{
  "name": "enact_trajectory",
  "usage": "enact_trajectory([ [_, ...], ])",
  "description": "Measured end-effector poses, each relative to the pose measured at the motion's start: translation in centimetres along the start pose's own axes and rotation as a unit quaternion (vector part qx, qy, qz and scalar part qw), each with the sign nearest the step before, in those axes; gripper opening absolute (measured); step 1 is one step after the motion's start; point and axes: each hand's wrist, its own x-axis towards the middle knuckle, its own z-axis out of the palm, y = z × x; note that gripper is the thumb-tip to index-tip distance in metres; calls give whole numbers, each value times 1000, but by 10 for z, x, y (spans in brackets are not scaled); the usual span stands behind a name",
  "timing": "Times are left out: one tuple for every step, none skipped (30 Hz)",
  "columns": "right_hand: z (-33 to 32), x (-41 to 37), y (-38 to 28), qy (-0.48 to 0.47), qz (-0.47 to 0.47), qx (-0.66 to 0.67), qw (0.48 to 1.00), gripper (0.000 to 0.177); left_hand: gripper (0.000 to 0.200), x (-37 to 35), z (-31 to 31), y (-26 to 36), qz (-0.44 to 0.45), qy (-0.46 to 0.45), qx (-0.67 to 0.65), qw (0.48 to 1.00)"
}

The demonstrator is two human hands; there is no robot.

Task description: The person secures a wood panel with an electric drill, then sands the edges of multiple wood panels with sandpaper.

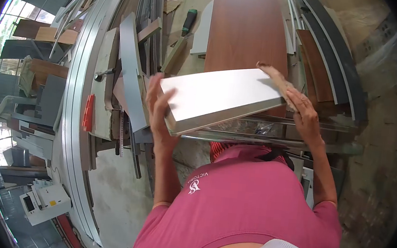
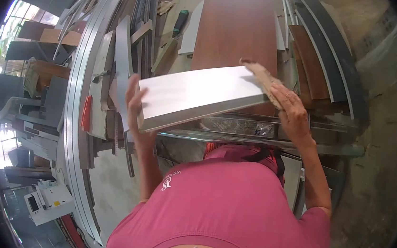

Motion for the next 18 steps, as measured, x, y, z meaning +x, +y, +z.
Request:
enact_trajectory([
  [4,-2,-1,-17,-12,2,1000,49,84,-8,5,-3,-31,29,-13,999],
  [9,-5,-3,-35,-25,4,999,50,102,-16,10,-5,-63,58,-26,996],
  [12,-9,-1,-62,-19,6,998,52,102,-21,14,-3,-63,61,-24,996],
  [16,-11,-3,-64,-22,8,998,52,102,-28,19,0,-87,66,-80,991],
  [19,-12,-4,-69,-15,18,997,53,102,-35,24,3,-111,71,-135,982],
  [22,-13,-6,-76,-9,28,997,54,102,-41,30,7,-136,76,-190,969],
  [23,-13,-8,-79,-6,39,996,55,102,-49,36,12,-160,84,-243,953],
  [24,-9,-11,-84,-12,42,995,55,102,-56,40,16,-182,92,-295,933],
  [24,-2,-17,-87,-15,48,995,55,103,-62,43,20,-203,99,-346,911],
  [24,5,-25,-90,-19,54,994,55,103,-68,44,24,-221,105,-395,886],
  [25,14,-38,-92,-24,57,994,55,104,-72,44,27,-236,111,-444,857],
  [27,25,-54,-81,-68,65,992,54,104,-75,42,30,-248,115,-493,826],
  [29,37,-72,-67,-111,72,989,54,104,-75,37,34,-243,114,-491,828],
  [31,48,-90,-61,-162,91,981,52,101,-71,30,41,-279,103,-553,778],
  [35,58,-107,-53,-210,109,970,50,98,-67,24,44,-315,88,-610,722],
  [42,65,-120,-47,-240,120,962,48,98,-61,19,44,-313,79,-612,722],
  [49,71,-128,-40,-269,129,954,46,94,-56,13,42,-357,49,-569,739],
  [57,77,-133,-33,-263,125,956,46,89,-51,8,39,-400,20,-523,752],
])
